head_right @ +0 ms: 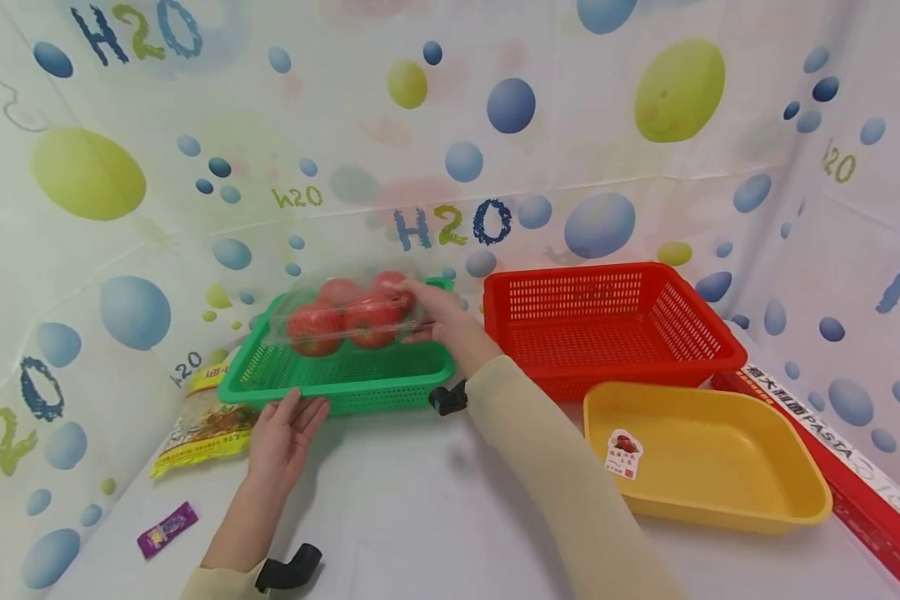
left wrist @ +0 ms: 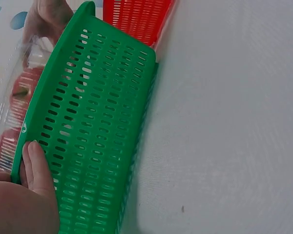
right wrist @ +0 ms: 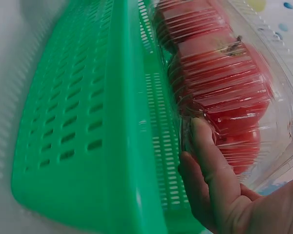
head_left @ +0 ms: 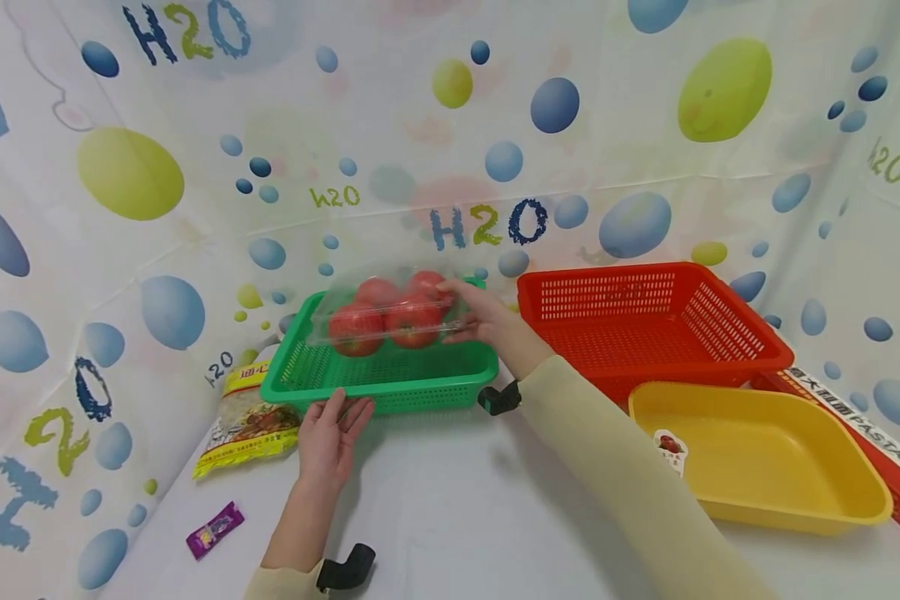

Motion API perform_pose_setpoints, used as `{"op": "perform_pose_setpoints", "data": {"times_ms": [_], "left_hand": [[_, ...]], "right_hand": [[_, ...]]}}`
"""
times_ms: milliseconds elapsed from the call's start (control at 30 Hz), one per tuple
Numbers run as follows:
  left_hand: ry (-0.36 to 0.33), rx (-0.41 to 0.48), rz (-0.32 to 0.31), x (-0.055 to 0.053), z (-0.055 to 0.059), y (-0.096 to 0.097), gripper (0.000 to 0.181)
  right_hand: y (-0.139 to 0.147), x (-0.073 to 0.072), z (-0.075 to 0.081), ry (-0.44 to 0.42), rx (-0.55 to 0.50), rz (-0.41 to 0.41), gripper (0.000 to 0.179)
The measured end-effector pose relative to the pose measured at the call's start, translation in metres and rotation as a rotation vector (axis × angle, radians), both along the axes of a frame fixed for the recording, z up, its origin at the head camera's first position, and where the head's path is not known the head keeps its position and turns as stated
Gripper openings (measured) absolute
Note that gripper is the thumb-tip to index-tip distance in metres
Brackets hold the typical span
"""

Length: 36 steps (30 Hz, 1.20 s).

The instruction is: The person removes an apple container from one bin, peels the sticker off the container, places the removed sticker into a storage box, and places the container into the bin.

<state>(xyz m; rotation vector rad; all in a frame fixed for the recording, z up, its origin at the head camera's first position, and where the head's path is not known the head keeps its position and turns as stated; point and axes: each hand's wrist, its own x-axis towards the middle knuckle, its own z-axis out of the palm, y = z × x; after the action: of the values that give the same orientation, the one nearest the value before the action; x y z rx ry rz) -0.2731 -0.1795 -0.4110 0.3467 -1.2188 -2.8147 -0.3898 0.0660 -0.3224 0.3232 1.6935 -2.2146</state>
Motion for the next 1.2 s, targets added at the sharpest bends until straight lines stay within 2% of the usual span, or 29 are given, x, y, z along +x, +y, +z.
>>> {"op": "perform_pose_setpoints", "data": {"times_ms": [433, 767, 900, 1200], "left_hand": [[-0.02, 0.0, -0.004, 0.002, -0.001, 0.0, 0.014], [-0.019, -0.019, -0.016, 0.003, -0.001, 0.002, 0.016], [-0.041, -0.011, -0.02, 0.004, -0.003, 0.002, 0.021], [-0.059, -0.008, -0.036, 0.003, 0.0, -0.002, 0.023]], "right_hand": [[-0.014, -0.023, -0.008, -0.053, 0.006, 0.028, 0.076], [-0.011, -0.038, -0.012, -0.068, 0.001, 0.067, 0.076], [-0.009, -0.042, -0.016, -0.062, 0.029, 0.082, 0.076], [-0.023, -0.047, -0.029, -0.092, -0.007, 0.098, 0.083]]}}
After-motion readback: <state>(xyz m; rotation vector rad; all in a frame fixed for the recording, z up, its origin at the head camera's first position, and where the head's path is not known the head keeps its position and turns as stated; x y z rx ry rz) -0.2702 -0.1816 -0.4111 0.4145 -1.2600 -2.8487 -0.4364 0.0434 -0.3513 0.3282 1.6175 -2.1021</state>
